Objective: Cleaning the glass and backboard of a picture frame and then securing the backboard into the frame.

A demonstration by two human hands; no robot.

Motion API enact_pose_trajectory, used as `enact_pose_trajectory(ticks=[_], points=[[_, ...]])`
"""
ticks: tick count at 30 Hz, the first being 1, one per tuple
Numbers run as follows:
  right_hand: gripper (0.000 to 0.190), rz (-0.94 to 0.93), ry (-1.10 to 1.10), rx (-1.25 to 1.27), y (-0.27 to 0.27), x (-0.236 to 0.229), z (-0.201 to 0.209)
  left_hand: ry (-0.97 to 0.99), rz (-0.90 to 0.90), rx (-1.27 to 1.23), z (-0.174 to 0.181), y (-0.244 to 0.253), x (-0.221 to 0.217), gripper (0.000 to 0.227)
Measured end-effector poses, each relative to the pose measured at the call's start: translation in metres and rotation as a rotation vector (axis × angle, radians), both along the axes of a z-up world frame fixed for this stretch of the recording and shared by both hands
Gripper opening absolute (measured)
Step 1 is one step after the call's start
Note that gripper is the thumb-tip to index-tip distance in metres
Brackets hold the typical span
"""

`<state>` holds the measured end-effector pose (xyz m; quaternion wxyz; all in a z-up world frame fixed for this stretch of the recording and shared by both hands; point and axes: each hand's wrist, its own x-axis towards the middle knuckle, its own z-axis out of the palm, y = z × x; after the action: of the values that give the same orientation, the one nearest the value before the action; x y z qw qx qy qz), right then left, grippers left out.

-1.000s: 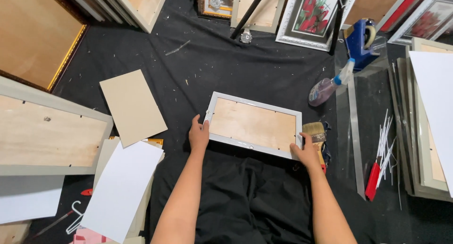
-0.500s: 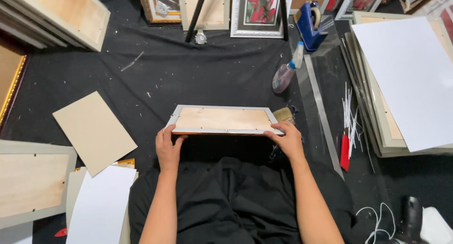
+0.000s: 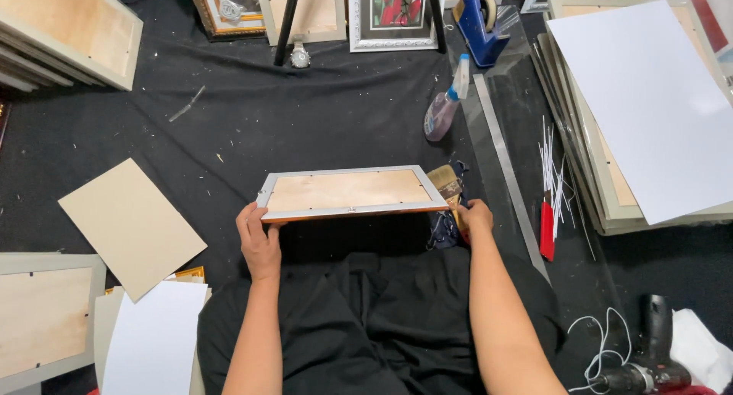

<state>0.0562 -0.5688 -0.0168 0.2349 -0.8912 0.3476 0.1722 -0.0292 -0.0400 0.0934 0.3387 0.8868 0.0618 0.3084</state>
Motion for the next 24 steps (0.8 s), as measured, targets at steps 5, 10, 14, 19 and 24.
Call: enact_pose_trajectory(ticks=[5,10,14,19,24], points=[[0.035,-0.116,-0.263,-0.048,-0.031,0.007,-0.003,-0.016,-0.002,-0.024,0.003,-0.002,-0.001,0.030],[0.029,-0.146,-0.759,0.002,0.005,-0.032,0.144,0.006,-0.001,-0.047,0.013,-0.004,-0.003,0.031],[0.023,-0.521,-1.164,1.215,0.066,-0.055,0.254,-0.034,-0.020,-0.025,0.007,-0.002,0.002,0.033],[0.027,-0.516,-1.142,1.187,0.087,-0.053,0.240,-0.043,-0.037,-0.029,0.008,-0.002,0.001,0.034],[0.040,0.221,-1.163,0.303,0.114,-0.039,0.172,-0.047,-0.092,-0.060,0.010,-0.005,0.002,0.030]])
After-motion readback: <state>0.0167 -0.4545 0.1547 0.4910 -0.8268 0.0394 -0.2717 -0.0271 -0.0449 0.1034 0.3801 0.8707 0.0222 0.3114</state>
